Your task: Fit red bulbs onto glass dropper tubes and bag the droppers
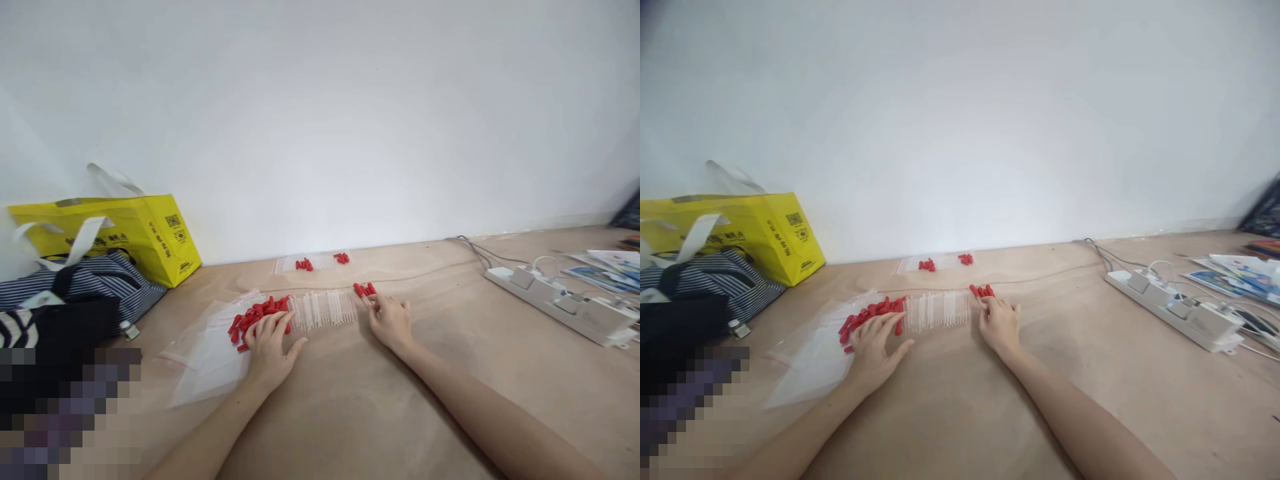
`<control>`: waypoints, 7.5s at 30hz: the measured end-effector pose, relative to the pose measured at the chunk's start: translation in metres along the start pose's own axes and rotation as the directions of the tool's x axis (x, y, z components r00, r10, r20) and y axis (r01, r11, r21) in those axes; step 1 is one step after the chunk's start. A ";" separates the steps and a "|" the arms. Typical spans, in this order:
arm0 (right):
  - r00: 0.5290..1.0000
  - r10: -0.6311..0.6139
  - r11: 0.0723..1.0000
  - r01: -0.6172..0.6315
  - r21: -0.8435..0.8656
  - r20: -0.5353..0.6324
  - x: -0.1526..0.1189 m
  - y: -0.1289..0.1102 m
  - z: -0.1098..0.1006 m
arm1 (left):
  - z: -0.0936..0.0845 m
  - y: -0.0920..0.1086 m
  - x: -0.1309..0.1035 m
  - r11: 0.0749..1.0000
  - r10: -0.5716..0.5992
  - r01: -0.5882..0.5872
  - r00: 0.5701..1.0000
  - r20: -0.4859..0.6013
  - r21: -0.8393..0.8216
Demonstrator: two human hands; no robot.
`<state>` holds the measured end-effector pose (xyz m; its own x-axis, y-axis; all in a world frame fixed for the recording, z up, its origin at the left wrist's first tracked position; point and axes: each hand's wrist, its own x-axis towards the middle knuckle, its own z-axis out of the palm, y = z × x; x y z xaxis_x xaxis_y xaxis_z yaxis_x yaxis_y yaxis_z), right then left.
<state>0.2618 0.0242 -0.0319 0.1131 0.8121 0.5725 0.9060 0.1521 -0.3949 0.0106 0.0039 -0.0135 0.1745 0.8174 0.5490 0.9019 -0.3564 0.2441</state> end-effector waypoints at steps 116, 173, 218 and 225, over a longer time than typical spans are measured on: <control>0.756 -0.627 0.770 0.566 0.292 0.188 -0.027 -0.045 -0.008 | -0.002 0.028 -0.006 0.943 0.271 -0.211 0.936 0.223 -0.257; 0.983 0.123 0.964 -0.086 -0.250 0.135 0.020 -0.012 0.005 | -0.002 -0.006 0.007 0.952 -0.089 0.091 0.996 -0.021 0.293; 0.841 -0.513 0.852 0.474 0.221 0.174 -0.032 -0.023 0.006 | 0.003 -0.029 0.027 0.919 -0.075 0.091 0.995 -0.059 0.383; 0.838 -0.517 0.844 0.466 0.265 0.175 -0.031 -0.024 0.005 | 0.002 -0.031 0.027 0.936 -0.075 0.097 0.994 -0.078 0.338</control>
<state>0.2347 -0.0023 -0.0439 -0.4454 0.7001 0.5581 0.7095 0.6562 -0.2570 -0.0117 0.0376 -0.0084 0.0754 0.8041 0.5897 0.9948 -0.1017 0.0114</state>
